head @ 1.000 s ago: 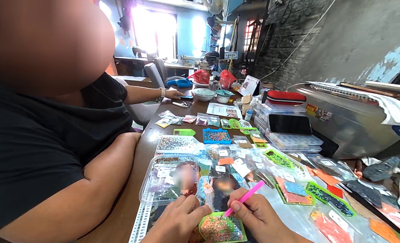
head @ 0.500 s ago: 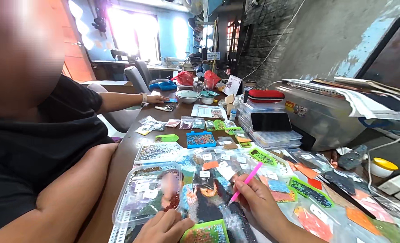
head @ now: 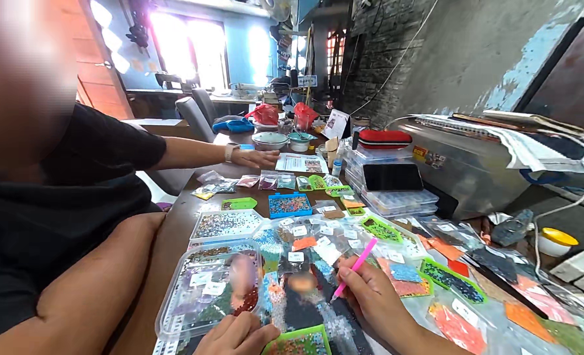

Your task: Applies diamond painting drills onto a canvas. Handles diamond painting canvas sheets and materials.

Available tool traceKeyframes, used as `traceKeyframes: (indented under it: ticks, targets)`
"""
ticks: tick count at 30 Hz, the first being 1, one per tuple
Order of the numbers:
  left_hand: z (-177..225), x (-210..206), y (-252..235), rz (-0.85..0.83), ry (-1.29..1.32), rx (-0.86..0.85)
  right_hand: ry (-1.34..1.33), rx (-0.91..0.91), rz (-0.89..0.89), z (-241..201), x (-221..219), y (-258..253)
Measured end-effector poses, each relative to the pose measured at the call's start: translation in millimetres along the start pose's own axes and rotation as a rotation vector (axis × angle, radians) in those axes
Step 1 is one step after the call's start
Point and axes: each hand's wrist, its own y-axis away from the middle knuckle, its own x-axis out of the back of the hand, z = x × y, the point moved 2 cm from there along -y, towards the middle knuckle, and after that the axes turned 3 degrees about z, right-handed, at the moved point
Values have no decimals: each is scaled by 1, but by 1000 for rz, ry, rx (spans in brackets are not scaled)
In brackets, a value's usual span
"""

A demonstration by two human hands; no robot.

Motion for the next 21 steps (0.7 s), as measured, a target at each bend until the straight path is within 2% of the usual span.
traceKeyframes:
  ticks: [21]
  targets:
    - [0,0,1,-6,3,6,74,68,-23,3,-1,0]
